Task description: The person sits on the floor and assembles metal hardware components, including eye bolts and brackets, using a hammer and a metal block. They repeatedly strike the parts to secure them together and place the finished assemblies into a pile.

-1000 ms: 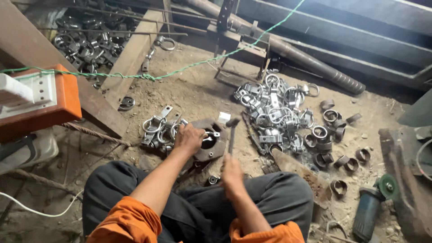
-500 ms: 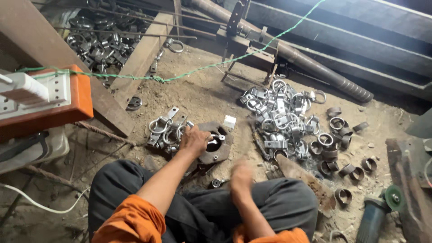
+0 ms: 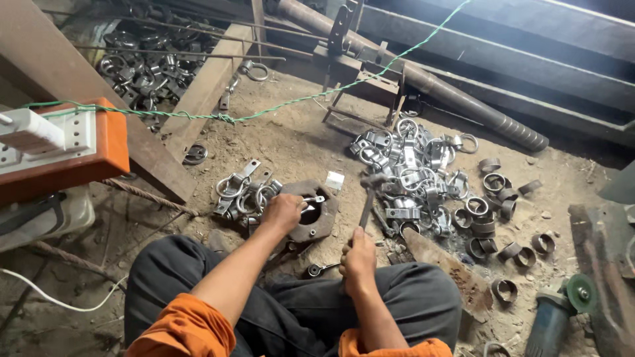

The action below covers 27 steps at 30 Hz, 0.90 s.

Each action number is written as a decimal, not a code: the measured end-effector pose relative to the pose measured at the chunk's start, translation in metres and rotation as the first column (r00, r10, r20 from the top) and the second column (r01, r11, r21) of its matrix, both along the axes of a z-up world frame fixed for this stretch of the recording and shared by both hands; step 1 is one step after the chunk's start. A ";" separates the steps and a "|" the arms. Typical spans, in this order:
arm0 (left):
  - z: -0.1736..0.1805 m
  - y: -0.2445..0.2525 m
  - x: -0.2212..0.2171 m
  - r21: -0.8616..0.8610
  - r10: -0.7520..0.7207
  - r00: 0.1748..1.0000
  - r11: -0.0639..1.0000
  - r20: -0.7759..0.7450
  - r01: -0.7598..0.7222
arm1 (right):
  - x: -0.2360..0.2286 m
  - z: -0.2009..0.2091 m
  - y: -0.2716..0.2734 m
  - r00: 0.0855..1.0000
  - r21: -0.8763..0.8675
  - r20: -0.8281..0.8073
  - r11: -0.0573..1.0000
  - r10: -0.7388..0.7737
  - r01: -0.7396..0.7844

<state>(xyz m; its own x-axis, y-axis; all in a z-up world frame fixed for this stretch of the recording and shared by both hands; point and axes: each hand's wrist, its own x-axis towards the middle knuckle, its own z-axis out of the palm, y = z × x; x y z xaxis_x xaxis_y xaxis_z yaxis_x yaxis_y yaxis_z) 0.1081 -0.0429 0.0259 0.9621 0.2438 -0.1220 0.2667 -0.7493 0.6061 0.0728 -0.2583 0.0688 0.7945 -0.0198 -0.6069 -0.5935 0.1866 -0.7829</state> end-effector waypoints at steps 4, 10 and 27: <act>0.000 -0.018 0.000 0.148 0.026 0.999 0.989 -0.045 -0.019 | 0.001 -0.017 0.007 0.988 -0.081 0.064 0.987 0.143 -0.137; -0.012 -0.022 -0.002 0.236 -0.001 1.000 0.972 -0.022 0.006 | -0.009 -0.056 0.017 0.922 -0.038 -0.159 0.931 0.352 -0.362; -0.003 -0.018 -0.001 0.170 0.020 0.996 0.985 -0.090 -0.005 | 0.045 -0.017 -0.029 0.616 0.192 0.747 0.968 -0.252 0.162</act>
